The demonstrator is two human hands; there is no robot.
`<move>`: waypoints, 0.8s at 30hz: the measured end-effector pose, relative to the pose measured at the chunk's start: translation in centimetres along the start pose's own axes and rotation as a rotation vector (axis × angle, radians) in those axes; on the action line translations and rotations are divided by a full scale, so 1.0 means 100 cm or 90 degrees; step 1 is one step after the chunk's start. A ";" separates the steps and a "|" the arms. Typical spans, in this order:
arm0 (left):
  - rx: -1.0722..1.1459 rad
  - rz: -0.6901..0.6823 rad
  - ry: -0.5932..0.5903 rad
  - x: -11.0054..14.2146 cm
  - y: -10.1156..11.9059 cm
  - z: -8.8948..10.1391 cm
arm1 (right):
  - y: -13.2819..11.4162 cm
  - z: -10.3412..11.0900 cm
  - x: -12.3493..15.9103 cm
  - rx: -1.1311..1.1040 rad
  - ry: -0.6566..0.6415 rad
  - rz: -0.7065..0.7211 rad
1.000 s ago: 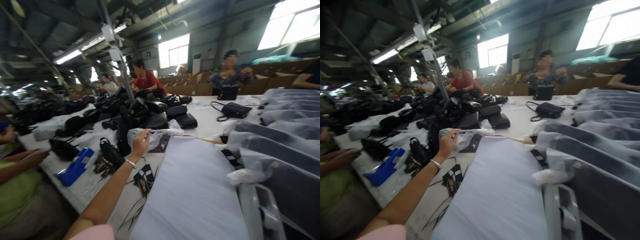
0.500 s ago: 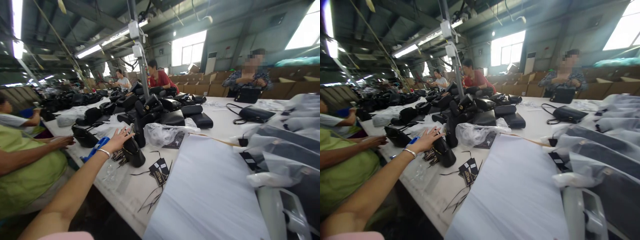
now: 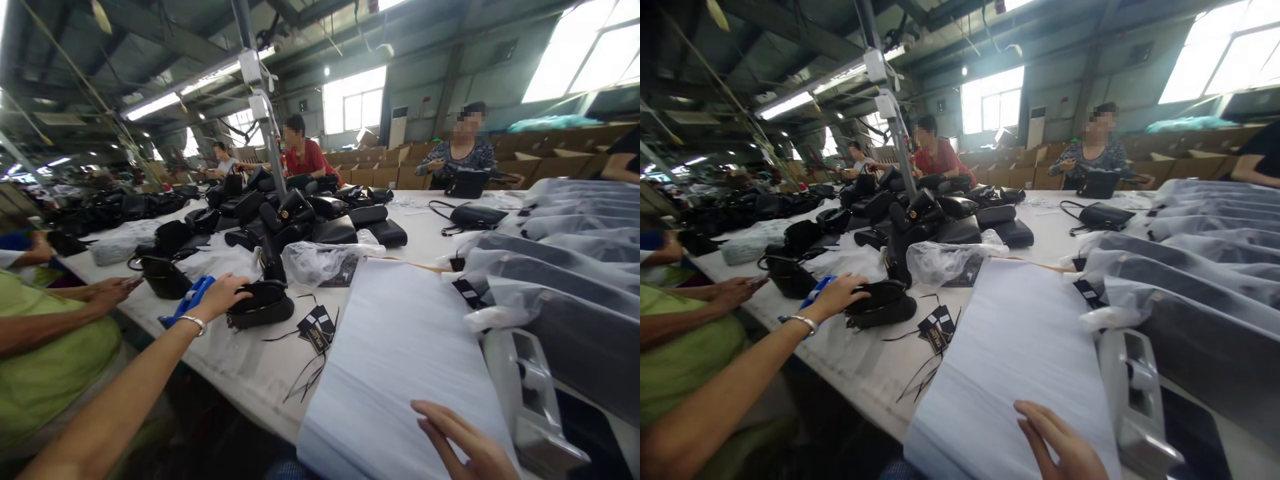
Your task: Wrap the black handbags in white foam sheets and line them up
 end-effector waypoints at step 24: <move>0.398 0.250 0.355 0.094 0.008 -0.036 | -0.152 -0.231 -0.242 -0.349 -0.225 -0.065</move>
Point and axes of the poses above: each hand's wrist, its own x-axis away from the middle knuckle, its own z-axis out of the back of the hand, y = z × x, the point moved 4 cm from there along -x, towards the middle knuckle, and after that the axes turned 14 degrees about -z, right-handed, at the moved point
